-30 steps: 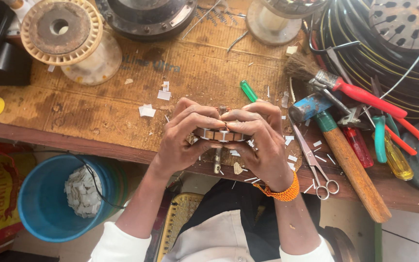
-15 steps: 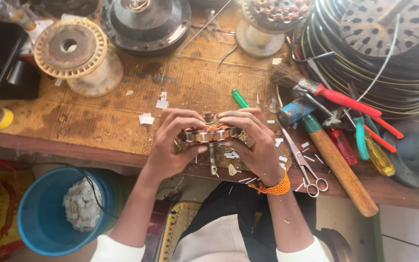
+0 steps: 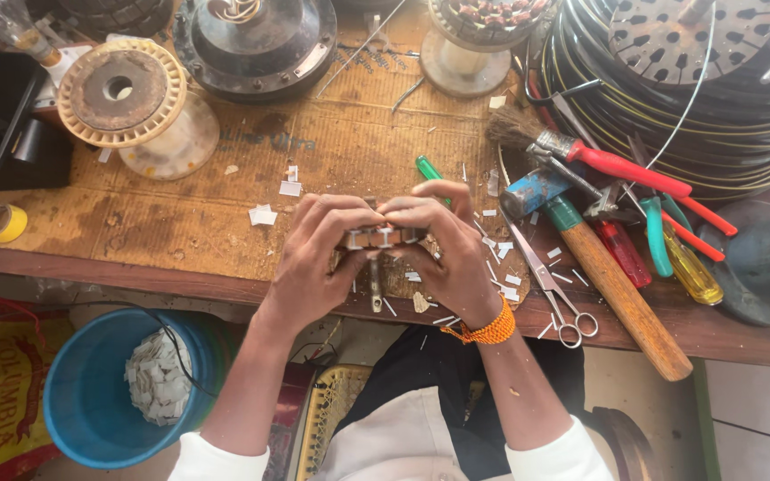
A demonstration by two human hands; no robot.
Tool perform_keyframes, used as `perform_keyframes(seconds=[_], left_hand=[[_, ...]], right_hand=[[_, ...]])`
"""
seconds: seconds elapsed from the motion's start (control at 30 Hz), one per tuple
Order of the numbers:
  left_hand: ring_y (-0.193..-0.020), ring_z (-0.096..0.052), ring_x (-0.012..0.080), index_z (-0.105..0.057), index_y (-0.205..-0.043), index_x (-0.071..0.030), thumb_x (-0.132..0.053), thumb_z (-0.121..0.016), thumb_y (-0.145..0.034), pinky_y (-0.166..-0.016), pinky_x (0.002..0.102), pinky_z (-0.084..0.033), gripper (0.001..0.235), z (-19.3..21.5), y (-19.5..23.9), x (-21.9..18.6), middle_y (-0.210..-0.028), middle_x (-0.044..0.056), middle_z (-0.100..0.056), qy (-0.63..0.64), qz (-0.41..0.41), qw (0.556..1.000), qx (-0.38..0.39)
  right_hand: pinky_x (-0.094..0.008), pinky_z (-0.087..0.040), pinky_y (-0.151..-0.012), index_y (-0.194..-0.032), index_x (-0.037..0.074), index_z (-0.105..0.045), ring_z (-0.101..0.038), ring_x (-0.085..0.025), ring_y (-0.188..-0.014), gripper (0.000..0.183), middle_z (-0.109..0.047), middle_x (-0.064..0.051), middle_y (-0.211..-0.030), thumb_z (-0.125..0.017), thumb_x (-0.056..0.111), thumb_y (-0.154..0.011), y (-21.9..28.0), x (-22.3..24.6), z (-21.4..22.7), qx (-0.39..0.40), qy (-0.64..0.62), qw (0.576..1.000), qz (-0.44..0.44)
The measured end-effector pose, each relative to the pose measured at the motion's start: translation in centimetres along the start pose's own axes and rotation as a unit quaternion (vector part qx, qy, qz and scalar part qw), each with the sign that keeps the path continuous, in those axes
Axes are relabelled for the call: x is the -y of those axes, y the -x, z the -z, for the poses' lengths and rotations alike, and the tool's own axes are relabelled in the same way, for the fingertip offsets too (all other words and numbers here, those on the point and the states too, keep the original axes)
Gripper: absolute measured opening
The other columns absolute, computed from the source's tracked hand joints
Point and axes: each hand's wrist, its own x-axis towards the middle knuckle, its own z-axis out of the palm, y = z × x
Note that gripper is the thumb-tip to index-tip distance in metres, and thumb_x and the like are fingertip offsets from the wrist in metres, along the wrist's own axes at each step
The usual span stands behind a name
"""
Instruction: The person inserts small white insulating pieces into slots of a copper-wound motor rotor. They cut a white insulating strip with scissors, fold it, and insert it into the rotor. The person also handles a thin wire, cutting and folding it, then inserting it into the rotor assembly.
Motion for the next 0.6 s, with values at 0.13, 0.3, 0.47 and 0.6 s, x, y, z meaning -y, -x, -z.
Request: perform_keyframes(seconds=[0.13,0.3,0.47,0.6], left_hand=[[-0.112,-0.062,0.0277,-0.06,-0.123,-0.009,-0.008,-0.087,-0.077,-0.097,0.042,-0.051,0.053,-0.2,0.6,1.4,-0.119,0.007,-0.066,0.006,-0.026,0.999,-0.023],[-0.104,-0.067,0.0204,-0.064,-0.125,-0.013,-0.006,-0.085,-0.086,-0.086,0.035,-0.057,0.044,-1.0,1.0,1.8,-0.115,0.004,-0.072,-0.011,0.04,0.995,-0.095],[-0.096,-0.07,0.0154,-0.06,-0.13,-0.004,-0.013,-0.073,-0.095,-0.078,0.033,-0.06,0.039,-0.9,-0.5,1.2,-0.11,0.007,-0.073,0.459,0.297,0.804,-0.234],[-0.092,-0.07,0.0159,-0.058,-0.127,-0.005,-0.016,-0.069,-0.094,-0.076,0.035,-0.061,0.036,-0.9,-0.8,-0.3,-0.106,0.005,-0.071,0.564,0.406,0.688,-0.208]], right_hand=[[-0.041,-0.045,-0.12,-0.128,0.008,-0.064,-0.053,-0.028,-0.139,0.049,-0.066,-0.006,-0.139,-0.079,0.03,-0.087,-0.3,-0.7,-0.3,0.021,-0.008,1.0,0.006],[-0.043,-0.035,-0.127,-0.147,0.009,-0.046,-0.042,-0.027,-0.149,0.074,-0.043,-0.01,-0.155,-0.076,0.054,-0.097,0.9,0.3,0.9,-0.077,-0.196,0.978,0.008],[-0.044,-0.044,-0.124,-0.124,0.004,-0.067,-0.054,-0.026,-0.139,0.038,-0.057,-0.014,-0.142,-0.074,0.031,-0.099,4.3,2.4,4.9,-0.077,-0.118,0.989,-0.05],[-0.042,-0.044,-0.123,-0.122,0.005,-0.069,-0.053,-0.024,-0.139,0.031,-0.058,-0.013,-0.141,-0.073,0.027,-0.1,5.0,3.8,5.3,-0.106,-0.136,0.985,-0.024]])
